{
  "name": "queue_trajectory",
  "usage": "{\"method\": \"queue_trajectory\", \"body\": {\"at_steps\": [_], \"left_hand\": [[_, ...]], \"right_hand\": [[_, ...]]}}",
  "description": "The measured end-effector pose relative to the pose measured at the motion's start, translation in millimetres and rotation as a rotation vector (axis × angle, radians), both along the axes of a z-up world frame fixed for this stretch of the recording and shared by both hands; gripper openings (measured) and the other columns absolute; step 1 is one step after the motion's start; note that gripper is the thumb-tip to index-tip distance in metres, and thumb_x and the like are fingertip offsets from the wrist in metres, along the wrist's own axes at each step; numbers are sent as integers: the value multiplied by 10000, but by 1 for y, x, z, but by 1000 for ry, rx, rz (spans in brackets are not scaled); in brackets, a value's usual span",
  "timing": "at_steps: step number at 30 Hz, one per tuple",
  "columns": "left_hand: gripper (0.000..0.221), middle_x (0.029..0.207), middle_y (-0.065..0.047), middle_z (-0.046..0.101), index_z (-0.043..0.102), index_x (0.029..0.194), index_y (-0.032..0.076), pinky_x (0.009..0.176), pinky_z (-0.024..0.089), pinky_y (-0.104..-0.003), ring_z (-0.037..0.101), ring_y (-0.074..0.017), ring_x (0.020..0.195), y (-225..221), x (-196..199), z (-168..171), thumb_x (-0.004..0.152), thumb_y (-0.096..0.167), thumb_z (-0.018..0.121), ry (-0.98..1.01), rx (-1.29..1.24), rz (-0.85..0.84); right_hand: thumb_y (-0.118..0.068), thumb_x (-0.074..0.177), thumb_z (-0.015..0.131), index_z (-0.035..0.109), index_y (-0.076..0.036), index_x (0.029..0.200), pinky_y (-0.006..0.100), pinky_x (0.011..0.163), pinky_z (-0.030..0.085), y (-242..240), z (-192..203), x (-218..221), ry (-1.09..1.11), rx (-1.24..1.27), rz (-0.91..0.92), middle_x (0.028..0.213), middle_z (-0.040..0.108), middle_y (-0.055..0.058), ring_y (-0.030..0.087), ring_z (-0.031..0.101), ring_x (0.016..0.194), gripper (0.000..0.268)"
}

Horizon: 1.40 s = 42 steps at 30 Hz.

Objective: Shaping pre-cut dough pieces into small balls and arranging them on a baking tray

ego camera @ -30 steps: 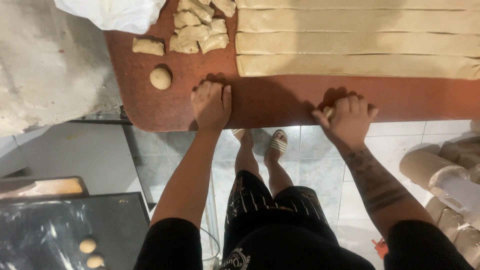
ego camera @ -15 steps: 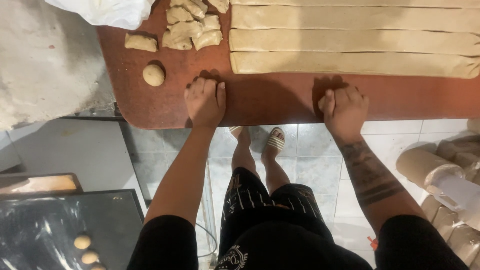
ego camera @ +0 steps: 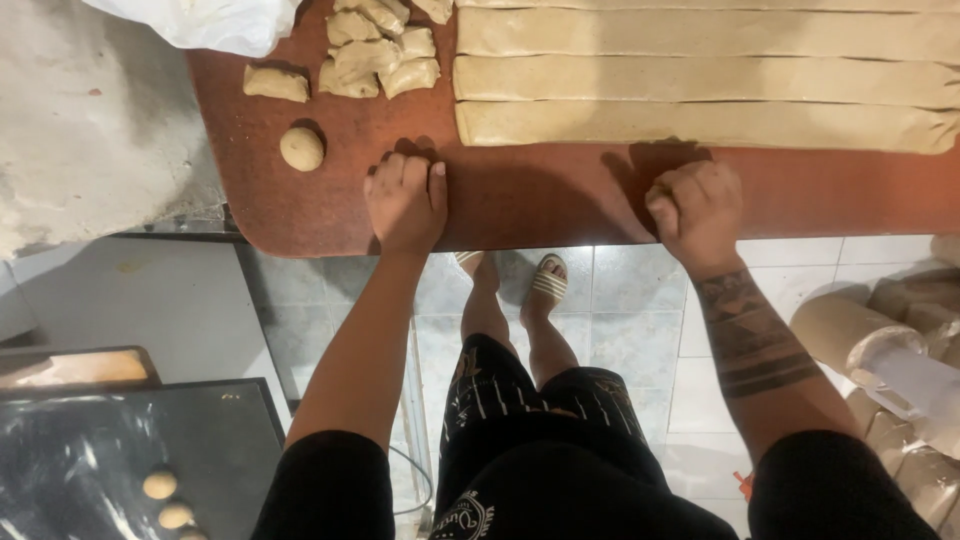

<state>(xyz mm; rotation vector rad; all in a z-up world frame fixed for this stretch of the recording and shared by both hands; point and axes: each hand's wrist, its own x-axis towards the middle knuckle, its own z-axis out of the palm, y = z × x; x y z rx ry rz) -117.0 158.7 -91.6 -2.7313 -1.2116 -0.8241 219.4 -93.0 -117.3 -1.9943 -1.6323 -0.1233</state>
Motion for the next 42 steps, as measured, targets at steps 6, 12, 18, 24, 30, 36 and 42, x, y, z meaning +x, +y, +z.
{"method": "queue_trajectory", "body": {"at_steps": [6,12,18,24,30,36,42], "left_hand": [[353,775,-10,450,540,804,183,636,429,-404,561,-254,683,0,0,2,1051,433,522,1,-4,-10],[352,779,5,454,548,809,196,647,418,-370,556,-229,687,1,-2,-1,1048,452,513,6,-20,2],[378,779,-3,457,539,801,182,651,418,-382,564,-237,705,0,1,1,1051,463,501,11,-24,16],[362,789,3,457,556,818,189,661,423,-371,563,-226,720,0,0,-3,1051,458,492,22,-50,25],[329,813,-11,467,565,846,173,674,424,-392,576,-245,760,0,-2,-3,1027,447,543,35,-96,24],[331,807,10,468,550,817,190,678,422,-370,565,-216,755,-1,-2,-6,1031,440,526,63,-83,34],[333,807,4,465,558,824,188,672,429,-386,569,-231,753,-2,-3,-4,1031,447,526,58,-112,28]], "right_hand": [[-375,951,803,716,-137,1087,361,845,567,-8,8,-1,-297,-68,50,1109,653,87,291,681,977,287],[-369,958,742,673,-89,773,372,816,554,-13,39,-10,-354,-123,59,768,602,80,274,663,796,342],[-280,1012,846,737,-58,997,375,657,526,1,15,3,25,-121,-206,829,602,77,303,653,792,248],[-356,1102,603,590,-98,1113,338,595,544,16,26,-10,-317,-101,-229,912,526,41,247,642,728,258],[-506,1078,551,627,-175,780,355,676,446,-14,31,-8,-439,-323,-154,734,608,27,236,674,710,452],[-505,1066,591,673,-91,1013,446,780,413,-10,-6,7,-325,-203,-202,1027,511,125,369,569,921,425],[-516,1050,661,711,-94,1050,373,796,493,-6,17,-10,-167,-66,61,987,618,80,282,612,878,425]]}}
